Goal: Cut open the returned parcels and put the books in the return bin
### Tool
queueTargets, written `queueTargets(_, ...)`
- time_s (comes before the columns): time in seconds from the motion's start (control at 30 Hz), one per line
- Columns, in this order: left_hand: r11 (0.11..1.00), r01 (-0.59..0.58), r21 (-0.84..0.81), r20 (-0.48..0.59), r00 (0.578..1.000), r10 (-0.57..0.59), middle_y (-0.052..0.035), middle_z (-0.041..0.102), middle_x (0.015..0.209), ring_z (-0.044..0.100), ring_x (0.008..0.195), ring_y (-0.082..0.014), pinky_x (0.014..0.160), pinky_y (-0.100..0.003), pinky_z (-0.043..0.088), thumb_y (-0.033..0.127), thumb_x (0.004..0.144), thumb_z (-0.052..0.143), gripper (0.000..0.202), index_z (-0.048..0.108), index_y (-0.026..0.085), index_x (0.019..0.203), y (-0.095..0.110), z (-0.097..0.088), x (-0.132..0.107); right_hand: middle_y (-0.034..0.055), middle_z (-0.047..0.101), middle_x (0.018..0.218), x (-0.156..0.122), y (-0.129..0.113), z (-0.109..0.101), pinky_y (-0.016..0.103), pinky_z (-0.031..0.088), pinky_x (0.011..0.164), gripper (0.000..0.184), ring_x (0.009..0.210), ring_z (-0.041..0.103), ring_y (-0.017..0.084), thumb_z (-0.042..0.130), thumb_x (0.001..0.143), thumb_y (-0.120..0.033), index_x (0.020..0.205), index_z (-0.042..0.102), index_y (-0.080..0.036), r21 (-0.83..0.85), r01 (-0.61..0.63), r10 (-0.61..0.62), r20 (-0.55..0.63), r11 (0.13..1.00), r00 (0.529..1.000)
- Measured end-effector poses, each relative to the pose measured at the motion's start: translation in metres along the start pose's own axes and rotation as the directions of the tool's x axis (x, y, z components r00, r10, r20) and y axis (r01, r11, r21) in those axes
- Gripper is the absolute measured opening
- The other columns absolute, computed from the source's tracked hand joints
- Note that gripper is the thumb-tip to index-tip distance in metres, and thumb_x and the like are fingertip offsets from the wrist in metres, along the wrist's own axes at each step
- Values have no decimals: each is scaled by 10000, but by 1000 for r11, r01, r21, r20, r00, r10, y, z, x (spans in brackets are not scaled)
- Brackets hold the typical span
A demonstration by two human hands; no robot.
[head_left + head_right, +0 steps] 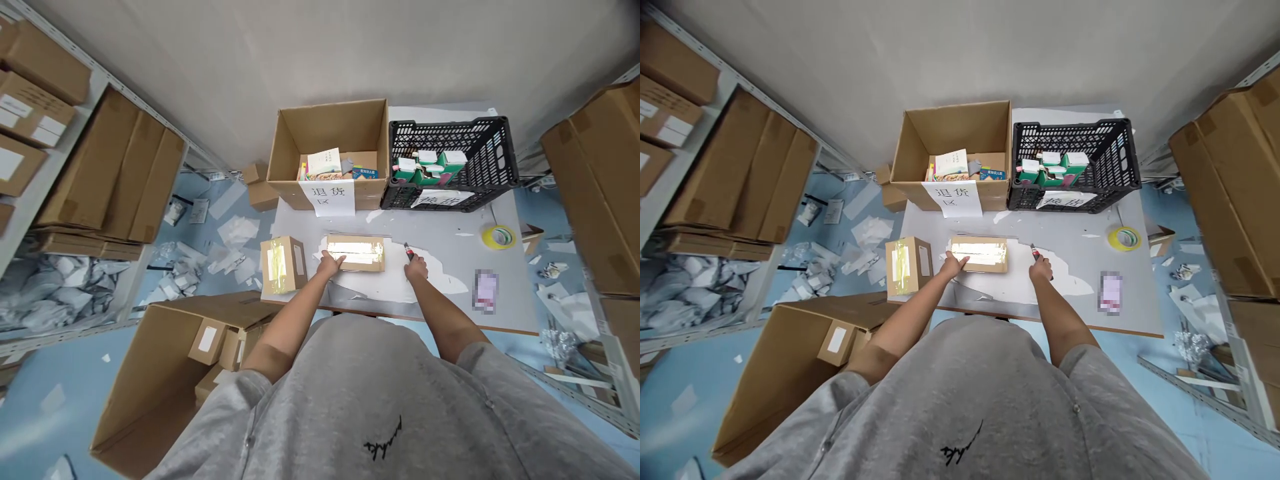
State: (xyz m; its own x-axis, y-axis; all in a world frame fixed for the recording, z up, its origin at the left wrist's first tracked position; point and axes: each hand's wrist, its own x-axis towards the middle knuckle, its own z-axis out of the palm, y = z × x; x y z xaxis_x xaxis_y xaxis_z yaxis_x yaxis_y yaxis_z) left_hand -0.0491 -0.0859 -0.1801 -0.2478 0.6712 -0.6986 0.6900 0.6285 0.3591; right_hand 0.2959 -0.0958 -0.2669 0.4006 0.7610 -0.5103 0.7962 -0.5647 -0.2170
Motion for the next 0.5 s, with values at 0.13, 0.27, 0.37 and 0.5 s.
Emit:
queueTargets(0.13, 1000, 0, 1, 46, 999, 0, -304, 586, 1426, 652, 1242, -374, 1002, -431, 493, 696, 896, 656, 927, 273, 119, 1513, 0, -3, 4, 271, 471, 1437, 4, -1, 8, 571, 447, 1030, 536, 1352, 468, 400, 481, 919, -131, 1454, 490, -144, -51, -18, 17, -33, 999, 999)
queueTargets(0.27, 999, 34, 17, 67, 997, -35, -290, 598, 1418, 703, 1129, -342, 933, -414, 533, 697, 893, 656, 918, 268, 138, 1510, -1, -3, 12, 260, 510, 1365, -2, -4, 12, 613, 440, 1023, 412, 1322, 477, 402, 412, 973, -158, 1357, 559, -177, 16, -32, 32, -62, 999, 998)
queueTargets(0.37, 998, 48, 37, 64, 997, -50, -275, 644, 1348, 722, 1069, -329, 906, -410, 544, 705, 910, 626, 889, 272, 141, 1501, 1, -3, 14, 251, 501, 1346, -8, -7, 9, 606, 435, 1049, 383, 1303, 479, 403, 494, 960, -212, 1332, 578, -173, 137, -41, 47, -40, 990, 998)
queueTargets(0.5, 998, 44, 46, 74, 996, -47, -245, 698, 1247, 747, 975, -306, 890, -400, 552, 710, 932, 589, 874, 261, 135, 1501, 5, -4, 8, 211, 495, 1354, -16, -20, -1, 496, 454, 1090, 500, 1156, 587, 310, 487, 938, -237, 1425, 526, -131, 395, 57, -24, -86, 917, 996)
